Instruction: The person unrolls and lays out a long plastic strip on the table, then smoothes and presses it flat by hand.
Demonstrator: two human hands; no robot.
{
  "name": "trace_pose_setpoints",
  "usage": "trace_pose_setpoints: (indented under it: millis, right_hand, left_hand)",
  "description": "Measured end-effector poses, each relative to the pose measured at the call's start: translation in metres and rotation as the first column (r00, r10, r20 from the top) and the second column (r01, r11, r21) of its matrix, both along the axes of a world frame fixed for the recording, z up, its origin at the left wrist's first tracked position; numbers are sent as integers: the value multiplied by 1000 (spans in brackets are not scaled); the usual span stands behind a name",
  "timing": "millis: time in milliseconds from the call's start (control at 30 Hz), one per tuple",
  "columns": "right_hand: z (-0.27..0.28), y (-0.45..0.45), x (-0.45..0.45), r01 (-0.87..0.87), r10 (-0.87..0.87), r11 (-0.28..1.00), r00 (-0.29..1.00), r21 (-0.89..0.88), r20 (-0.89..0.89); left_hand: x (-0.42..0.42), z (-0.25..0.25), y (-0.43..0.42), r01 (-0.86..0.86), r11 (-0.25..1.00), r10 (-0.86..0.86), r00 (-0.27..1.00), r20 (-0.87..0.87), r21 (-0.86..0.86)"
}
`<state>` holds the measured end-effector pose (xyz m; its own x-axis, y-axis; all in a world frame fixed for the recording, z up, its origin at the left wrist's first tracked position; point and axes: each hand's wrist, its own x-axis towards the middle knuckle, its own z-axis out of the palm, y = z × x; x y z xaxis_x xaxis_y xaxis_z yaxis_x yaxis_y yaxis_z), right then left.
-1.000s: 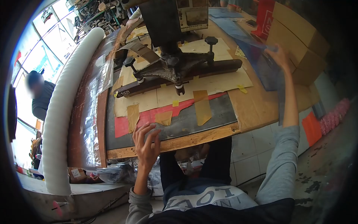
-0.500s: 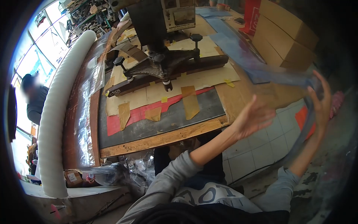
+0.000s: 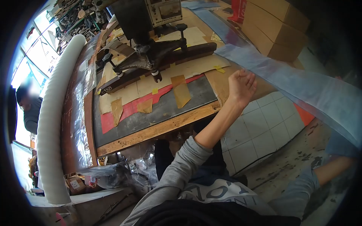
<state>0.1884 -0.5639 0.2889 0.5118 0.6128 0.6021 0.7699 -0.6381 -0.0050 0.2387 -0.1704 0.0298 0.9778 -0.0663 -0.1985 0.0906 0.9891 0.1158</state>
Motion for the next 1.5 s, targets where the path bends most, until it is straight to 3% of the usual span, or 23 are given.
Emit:
trace_pose_setpoints:
  millis: [100,200,233,433,533,567,733,800,833,867,900,933,967,1000,1033,1133,1200,1233,1267,1367,1400,1467,1500]
  right_hand:
    - [-4,-8,8,30,-29,999,999,22,-45]
    - [-6,-10,17,35,-31,999,996,36,-87]
    - [-7,-10,21,32,-28,999,994,39,-104]
    - [-5,1,52,-58,69,997,974,60,-215]
    - [1,16,77,-189,204,979,937,79,-285]
    - [6,24,88,-267,282,959,906,91,-315]
    - [6,98,151,-636,609,759,615,142,-502]
    - [-10,147,168,-721,626,686,512,102,-589]
    - [-23,175,170,-722,568,692,515,33,-643]
    - [-40,203,163,-671,453,719,651,-183,-609]
    - [-58,240,142,-624,301,720,677,-306,-672]
    - [-94,265,136,-630,276,658,711,-413,-646]
    - [-146,281,147,-626,237,566,746,-536,-622]
    - [-184,292,136,-592,50,548,728,-591,-684]
    - [-211,297,131,-559,55,626,727,-544,-684]
    - [-246,299,125,-476,112,798,720,-370,-685]
    - [-257,301,123,-412,142,870,735,-270,-662]
    - [-261,305,123,-378,159,900,747,-215,-646]
    - [-275,310,118,-348,299,937,774,18,-558]
    - [-267,347,72,-216,206,976,920,9,-334]
    - [-260,364,54,-261,271,962,919,74,-287]
    - [-254,396,30,-348,387,922,824,169,-413]
    - [-254,411,17,-382,442,897,761,223,-474]
  left_hand:
    - [6,-3,-6,-1,999,0,1000,13,32]
    - [18,-22,-7,-76,957,53,994,91,279]
    - [18,-29,-12,-81,962,72,996,43,263]
    - [-80,2,25,-212,940,227,974,-25,266]
    - [-163,14,59,-268,913,306,948,-83,308]
    - [-188,16,70,-311,900,326,945,-1,304]
    - [-252,10,117,-739,477,791,597,135,477]
    - [-275,1,157,-770,235,871,437,222,594]
    - [-288,-11,186,-722,116,933,314,174,682]
    - [-310,-9,205,-586,94,937,325,127,805]
    - [-334,-30,230,-577,16,938,292,188,816]
    - [-348,-32,233,-552,-136,951,159,264,823]
    - [-363,-26,231,-421,-236,941,126,313,876]
    - [-388,-41,240,-130,-388,922,-42,386,913]
    - [-407,-53,251,192,-460,853,-176,491,867]
    - [-388,-7,221,355,-632,768,172,617,689]
    - [-369,7,230,421,-771,630,614,476,477]
    - [-356,8,235,447,-807,584,704,405,386]
    - [-341,10,240,532,-801,597,735,320,273]
    - [-330,2,266,678,-705,699,714,39,208]
    - [-331,6,273,691,-658,736,674,62,299]
    - [-335,15,282,688,-554,804,589,84,469]
    - [-336,14,283,634,-596,777,610,155,492]
